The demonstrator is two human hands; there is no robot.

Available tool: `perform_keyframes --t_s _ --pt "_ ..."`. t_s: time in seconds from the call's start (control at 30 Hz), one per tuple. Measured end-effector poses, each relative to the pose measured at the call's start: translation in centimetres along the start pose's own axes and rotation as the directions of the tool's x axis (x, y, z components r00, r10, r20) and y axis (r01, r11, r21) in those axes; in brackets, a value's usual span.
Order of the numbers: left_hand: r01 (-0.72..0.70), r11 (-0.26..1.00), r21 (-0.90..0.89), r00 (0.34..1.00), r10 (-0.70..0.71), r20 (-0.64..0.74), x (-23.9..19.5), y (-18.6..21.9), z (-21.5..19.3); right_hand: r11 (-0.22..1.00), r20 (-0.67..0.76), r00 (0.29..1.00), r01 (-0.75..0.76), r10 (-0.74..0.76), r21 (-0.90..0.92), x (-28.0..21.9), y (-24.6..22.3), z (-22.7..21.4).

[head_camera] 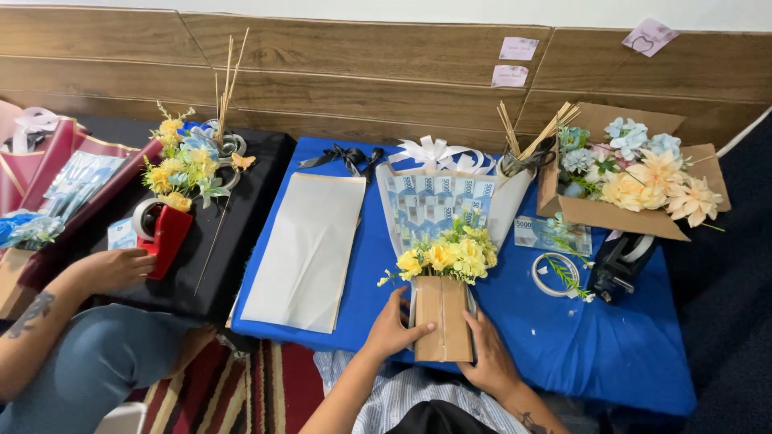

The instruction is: The person wraps a bouquet of yellow flowers and banknotes in white paper, securing it with tape. They adjust the wrapping and the bouquet base while seated at a table with crafting supplies.

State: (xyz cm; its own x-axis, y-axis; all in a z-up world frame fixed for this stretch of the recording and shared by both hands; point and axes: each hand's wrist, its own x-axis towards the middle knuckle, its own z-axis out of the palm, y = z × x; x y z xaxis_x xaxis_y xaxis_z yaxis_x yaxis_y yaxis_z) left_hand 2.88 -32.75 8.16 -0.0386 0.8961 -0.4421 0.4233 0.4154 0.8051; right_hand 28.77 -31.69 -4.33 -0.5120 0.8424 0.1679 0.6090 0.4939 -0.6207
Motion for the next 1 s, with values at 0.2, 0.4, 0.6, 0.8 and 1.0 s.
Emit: perform_keyframes --t_s 0.2,0.4,0.6,0.8,1.0 --pt "-0.327 0.945 -0.011 0.919 0.315 -0.236 3.0 -6.8 1.5 1.000 -0.015 1.000 -0.001 0.001 0.005 0.3 -0.6 -0.4" --pt "-0.443 0.895 0.043 0.873 0.442 -0.206 3.3 -7.9 1.9 0.997 -0.030 0.997 0.067 -0.068 -0.044 0.5 -0.4 -0.7" --pt "-0.415 0.910 0.004 0.888 0.406 -0.216 3.2 -7.6 1.8 0.994 -0.052 0.995 0.080 -0.084 -0.073 0.5 -0.7 -0.5" --pt "-0.304 0.873 0.381 0.707 0.475 -0.524 1.6 -7.5 -3.0 0.994 -0.044 0.995 0.090 -0.093 -0.068 0.6 -0.6 -0.7" --pt "0.160 0.716 0.680 0.799 0.310 -0.515 5.2 -18.0 -8.5 0.993 -0.038 0.996 0.079 -0.083 -0.086 0.6 -1.1 -0.9"
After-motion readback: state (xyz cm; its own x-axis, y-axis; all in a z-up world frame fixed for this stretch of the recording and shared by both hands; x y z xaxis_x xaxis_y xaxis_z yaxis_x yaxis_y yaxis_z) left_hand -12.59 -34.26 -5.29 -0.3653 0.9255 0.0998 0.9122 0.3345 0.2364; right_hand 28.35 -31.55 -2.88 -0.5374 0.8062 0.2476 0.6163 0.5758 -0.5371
